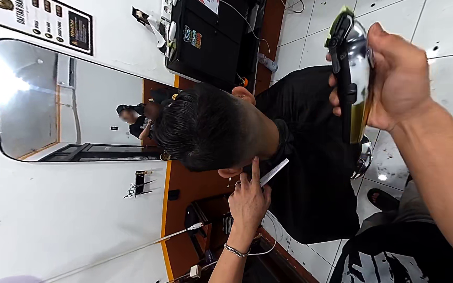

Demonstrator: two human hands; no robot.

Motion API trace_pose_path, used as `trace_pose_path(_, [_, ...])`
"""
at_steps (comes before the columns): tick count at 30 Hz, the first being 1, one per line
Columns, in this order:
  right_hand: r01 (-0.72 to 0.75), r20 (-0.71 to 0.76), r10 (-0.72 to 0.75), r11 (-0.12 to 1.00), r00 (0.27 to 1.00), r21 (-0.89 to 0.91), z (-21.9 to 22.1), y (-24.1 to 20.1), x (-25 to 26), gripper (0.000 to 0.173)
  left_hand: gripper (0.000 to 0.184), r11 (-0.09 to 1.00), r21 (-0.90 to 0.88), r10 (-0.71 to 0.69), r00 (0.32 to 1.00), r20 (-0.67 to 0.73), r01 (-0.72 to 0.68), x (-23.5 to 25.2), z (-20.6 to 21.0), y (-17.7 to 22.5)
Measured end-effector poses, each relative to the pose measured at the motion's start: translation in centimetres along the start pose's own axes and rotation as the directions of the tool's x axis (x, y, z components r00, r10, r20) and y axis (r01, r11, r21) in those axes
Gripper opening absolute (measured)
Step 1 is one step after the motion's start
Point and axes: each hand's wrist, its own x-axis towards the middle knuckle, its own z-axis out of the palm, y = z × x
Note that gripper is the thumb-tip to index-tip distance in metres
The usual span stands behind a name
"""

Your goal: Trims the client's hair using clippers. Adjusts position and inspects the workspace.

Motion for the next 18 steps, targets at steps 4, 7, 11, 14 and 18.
trace_pose_path(4, [0.103, -0.076, -0.127, 0.957, 0.989, -0.271, 0.8, 4.2, -1.3, 0.042, 0.067, 1.000, 0.015, 0.001, 1.000, 0.008, -0.002, 0.0, -0.2, 0.0])
trace_pose_path(7, [0.078, 0.194, -0.001, 0.918, 0.981, -0.389, 1.7, 5.8, -2.4, 0.036, 0.067, 1.000, 0.008, -0.002, 1.000, 0.010, 0.001, -0.1, -0.3, 0.0])
trace_pose_path(11, [0.083, 0.523, 0.213, 0.871, 0.825, -0.485, 3.6, 6.4, -2.7, 0.026, 0.061, 1.000, 0.014, 0.017, 1.000, -0.026, -0.016, -0.2, -0.1, -0.1])
trace_pose_path(14, [0.168, 0.534, 0.326, 0.713, 0.780, -0.681, 5.2, 5.6, -2.1, 0.035, 0.047, 1.000, 0.002, 0.018, 0.999, -0.037, -0.018, -0.4, -0.1, -0.1])
trace_pose_path(18, [0.237, 0.493, 0.279, 0.620, 0.824, -0.748, 6.3, 5.0, -2.1, 0.040, 0.045, 1.000, 0.015, 0.018, 0.999, -0.035, -0.018, -0.3, -0.2, -0.1])
